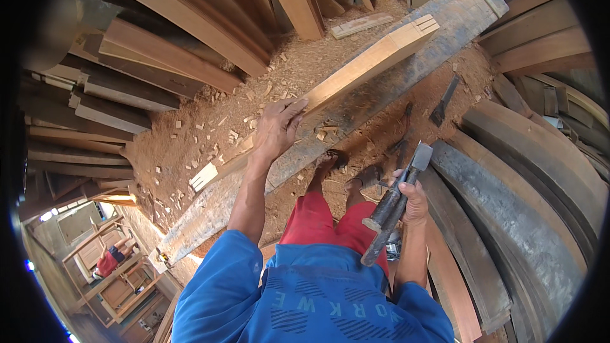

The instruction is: The person uses a hammer and a chisel to carve out rectangular notches in a wooden beam, clearing away wood shavings by hand.

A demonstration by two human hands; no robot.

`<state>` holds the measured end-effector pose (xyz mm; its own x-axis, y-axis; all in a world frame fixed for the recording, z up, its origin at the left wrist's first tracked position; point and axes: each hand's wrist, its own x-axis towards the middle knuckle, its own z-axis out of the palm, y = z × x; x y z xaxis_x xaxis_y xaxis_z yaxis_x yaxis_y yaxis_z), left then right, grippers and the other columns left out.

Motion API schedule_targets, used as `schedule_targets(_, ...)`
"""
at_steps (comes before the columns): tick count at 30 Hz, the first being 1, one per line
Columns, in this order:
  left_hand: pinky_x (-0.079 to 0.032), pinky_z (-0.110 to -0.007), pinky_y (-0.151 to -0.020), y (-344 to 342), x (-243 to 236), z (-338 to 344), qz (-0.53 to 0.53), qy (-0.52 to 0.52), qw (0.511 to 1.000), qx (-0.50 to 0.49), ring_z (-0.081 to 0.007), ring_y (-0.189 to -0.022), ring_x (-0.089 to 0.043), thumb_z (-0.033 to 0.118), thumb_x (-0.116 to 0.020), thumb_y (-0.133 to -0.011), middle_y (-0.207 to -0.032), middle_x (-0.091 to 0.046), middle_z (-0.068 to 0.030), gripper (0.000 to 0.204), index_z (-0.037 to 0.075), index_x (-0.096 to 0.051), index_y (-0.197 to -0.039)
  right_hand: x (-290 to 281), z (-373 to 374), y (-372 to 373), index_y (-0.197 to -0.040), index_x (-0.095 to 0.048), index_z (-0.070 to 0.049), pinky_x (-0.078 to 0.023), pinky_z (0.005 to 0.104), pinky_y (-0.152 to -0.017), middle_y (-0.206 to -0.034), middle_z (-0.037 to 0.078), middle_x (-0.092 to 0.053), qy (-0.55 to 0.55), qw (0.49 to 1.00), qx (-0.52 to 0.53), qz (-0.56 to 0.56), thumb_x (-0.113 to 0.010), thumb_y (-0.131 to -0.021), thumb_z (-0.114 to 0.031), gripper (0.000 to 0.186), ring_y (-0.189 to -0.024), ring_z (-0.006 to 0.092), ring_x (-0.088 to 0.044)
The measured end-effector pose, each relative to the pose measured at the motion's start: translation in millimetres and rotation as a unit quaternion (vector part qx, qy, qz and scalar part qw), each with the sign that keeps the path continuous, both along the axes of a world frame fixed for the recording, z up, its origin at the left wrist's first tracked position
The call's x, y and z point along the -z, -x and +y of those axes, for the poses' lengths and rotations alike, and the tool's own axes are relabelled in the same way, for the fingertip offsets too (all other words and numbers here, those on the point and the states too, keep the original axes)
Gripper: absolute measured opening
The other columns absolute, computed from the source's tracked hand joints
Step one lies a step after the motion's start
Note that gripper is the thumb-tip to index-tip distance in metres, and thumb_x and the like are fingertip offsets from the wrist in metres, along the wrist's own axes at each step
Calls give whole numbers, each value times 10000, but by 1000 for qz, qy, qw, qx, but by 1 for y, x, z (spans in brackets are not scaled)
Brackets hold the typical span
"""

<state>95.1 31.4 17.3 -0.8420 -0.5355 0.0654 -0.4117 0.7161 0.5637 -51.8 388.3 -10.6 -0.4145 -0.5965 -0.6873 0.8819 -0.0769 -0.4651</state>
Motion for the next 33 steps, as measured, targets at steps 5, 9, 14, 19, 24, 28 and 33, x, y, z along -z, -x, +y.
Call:
schedule_targets(5, -548, -424, -897, -4, 20, -4, -1, -44, 999, -33, -320, -1025, -698, 97, -777, -856, -1165, -737, -130, 282, 107, -741, -1135, 8, 4, -13, -1163, -622, -1, -559, 280, -775, -958, 114, -695, -2, 1000, 5, -9, -784, -804, -186, 435, -835, 175, -669)
schedule_targets(9, -570, -412, -896, -3, -12, -5, -199, -80, 972, -101, -291, -1014, -722, 198, -820, -844, -1157, -742, -139, 518, 154, -622, -1320, 12, 1, -15, -1150, -623, -4, -562, 284, -785, -963, 117, -700, -13, 1000, 10, -4, -779, -812, -182, 413, -844, 175, -673)
schedule_targets(14, -599, -467, -882, -45, -31, -30, -311, 153, 937, -45, -334, -1018, -726, 261, -833, -795, -1161, -727, -192, 750, 187, -475, -1450, 10, 0, -13, -1149, -618, -10, -571, 287, -747, -944, 112, -700, -12, 1000, 8, 0, -772, -827, -190, 399, -819, 177, -679)
schedule_targets(19, -588, -492, -896, -65, -33, -4, -438, -46, 897, -16, -425, -1016, -701, 91, -779, -739, -1289, -644, -241, 777, 115, -470, -1450, 16, 0, -10, -1129, -613, -19, -582, 301, -700, -931, 110, -702, -38, 999, 7, -11, -765, -841, -192, 368, -764, 179, -677)
schedule_targets(24, -573, -499, -910, -88, 1, 67, -286, 30, 958, -21, -470, -1104, -650, 34, -756, -741, -1311, -595, -286, 782, 42, -463, -1466, 46, 21, -20, -1120, -617, -22, -584, 313, -727, -927, 107, -694, -96, 994, -7, -46, -763, -844, -187, 353, -773, 190, -674)
schedule_targets(28, -561, -500, -962, -88, 6, 69, -245, 37, 968, -34, -500, -1173, -615, 72, -792, -742, -1345, -575, -308, 833, 43, -450, -1501, 65, 30, -34, -1105, -627, -29, -588, 330, -757, -932, 101, -688, -116, 989, 14, -87, -770, -842, -190, 340, -788, 211, -676)
schedule_targets(33, -549, -486, -984, -87, -2, 69, -267, 17, 963, -32, -489, -1221, -596, 22, -775, -728, -1382, -555, -294, 854, 39, -429, -1508, 71, 24, -38, -1071, -636, -39, -596, 350, -726, -916, 94, -690, -113, 984, 19, -134, -771, -848, -195, 304, -773, 214, -681)
